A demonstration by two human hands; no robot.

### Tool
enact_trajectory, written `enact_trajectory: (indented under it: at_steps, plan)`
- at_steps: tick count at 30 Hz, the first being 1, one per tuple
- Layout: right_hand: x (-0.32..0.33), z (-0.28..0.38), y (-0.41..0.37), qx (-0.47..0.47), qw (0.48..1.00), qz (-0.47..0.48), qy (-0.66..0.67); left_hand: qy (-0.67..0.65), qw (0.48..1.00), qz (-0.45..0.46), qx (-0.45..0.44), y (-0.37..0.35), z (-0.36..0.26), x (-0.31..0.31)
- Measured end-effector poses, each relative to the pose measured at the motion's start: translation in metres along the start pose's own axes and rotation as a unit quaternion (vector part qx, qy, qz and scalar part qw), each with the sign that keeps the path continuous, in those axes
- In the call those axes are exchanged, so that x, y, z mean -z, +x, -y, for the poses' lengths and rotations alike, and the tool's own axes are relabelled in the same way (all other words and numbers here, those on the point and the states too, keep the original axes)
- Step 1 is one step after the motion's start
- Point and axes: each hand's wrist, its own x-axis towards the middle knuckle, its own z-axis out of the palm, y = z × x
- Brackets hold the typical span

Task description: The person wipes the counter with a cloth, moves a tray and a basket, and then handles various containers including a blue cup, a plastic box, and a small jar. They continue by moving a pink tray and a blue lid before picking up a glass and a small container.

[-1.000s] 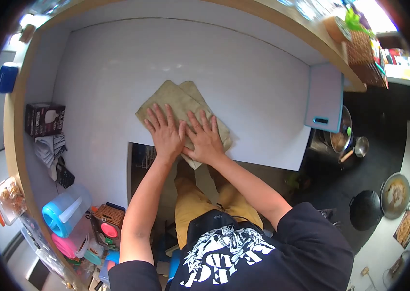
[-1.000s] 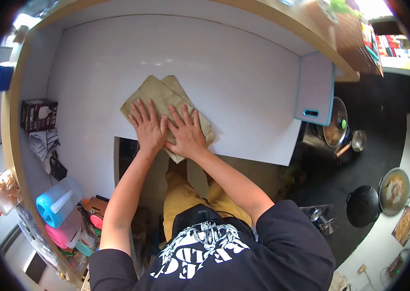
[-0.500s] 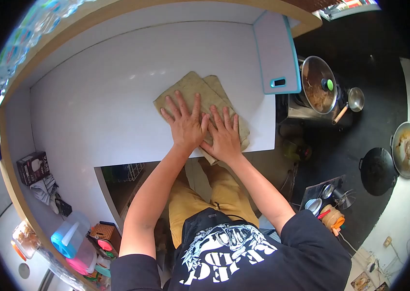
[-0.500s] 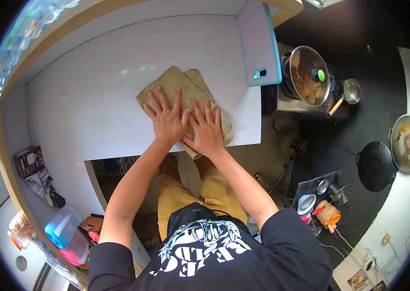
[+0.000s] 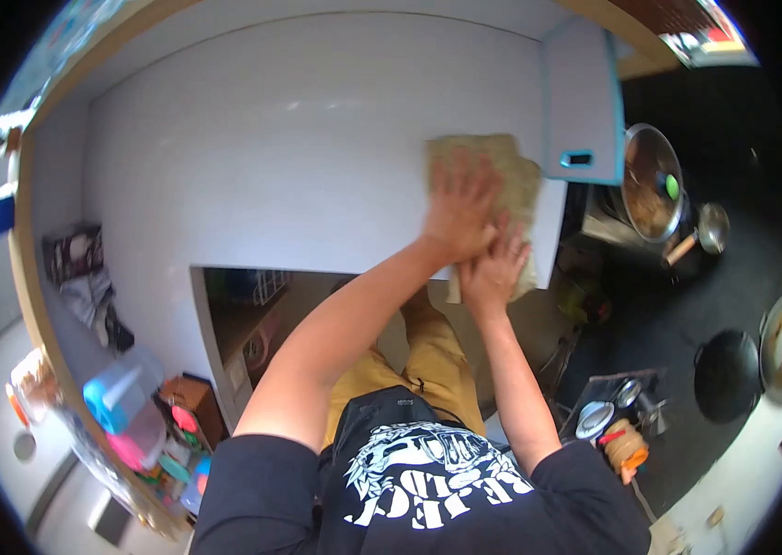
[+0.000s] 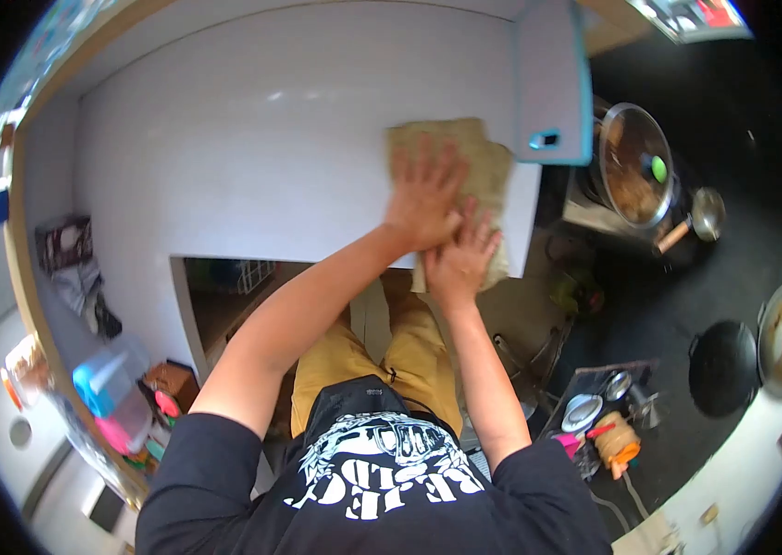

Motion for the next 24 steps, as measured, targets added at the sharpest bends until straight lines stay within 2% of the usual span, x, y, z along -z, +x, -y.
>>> enact_trajectory:
  at_steps: [2,3,4,5,7,10,13,16,17,19,22,24]
  plan:
    - [-0.003,-0.001,-0.016,-0.006,0.999,-0.039,-0.010,-0.041,0.998,0.016,-0.053,0.000,-0.007,-0.015]
    - [-0.006,-0.001,-0.024,-0.019,0.997,-0.065,0.027,-0.077,0.993,0.023,-0.082,-0.002,-0.012,-0.018]
    - [-0.008,-0.002,-0.033,-0.026,0.997,-0.068,0.027,-0.042,0.989,0.046,-0.138,-0.009,-0.016,-0.017]
    - [-0.014,-0.008,-0.044,-0.039,0.998,-0.045,0.012,-0.040,0.986,0.031,-0.158,-0.015,-0.018,-0.023]
    - [-0.009,-0.007,-0.054,-0.014,0.999,-0.042,-0.013,-0.056,0.981,0.078,-0.169,-0.025,-0.019,-0.019]
    - [-0.005,-0.013,-0.059,0.061,0.998,-0.007,-0.033,-0.041,0.981,0.060,-0.178,-0.047,-0.010,-0.018]
    - [-0.002,-0.001,-0.042,0.146,0.989,0.028,-0.004,-0.010,0.993,0.005,-0.115,-0.070,0.008,-0.003]
    - [-0.008,0.043,-0.010,0.204,0.978,0.039,0.009,0.027,0.999,0.014,-0.041,-0.086,0.042,0.025]
    - [-0.012,0.064,0.000,0.211,0.976,0.035,0.032,0.043,0.999,0.013,-0.009,-0.091,0.057,0.038]
    - [-0.021,0.112,0.023,0.238,0.969,0.065,-0.021,0.073,0.996,0.010,0.058,-0.103,0.095,0.064]
    - [-0.033,0.202,0.055,0.297,0.951,0.086,-0.030,0.188,0.971,0.039,0.141,-0.127,0.158,0.106]
    - [-0.039,0.274,0.072,0.336,0.935,0.106,-0.042,0.179,0.958,0.045,0.220,-0.153,0.201,0.151]
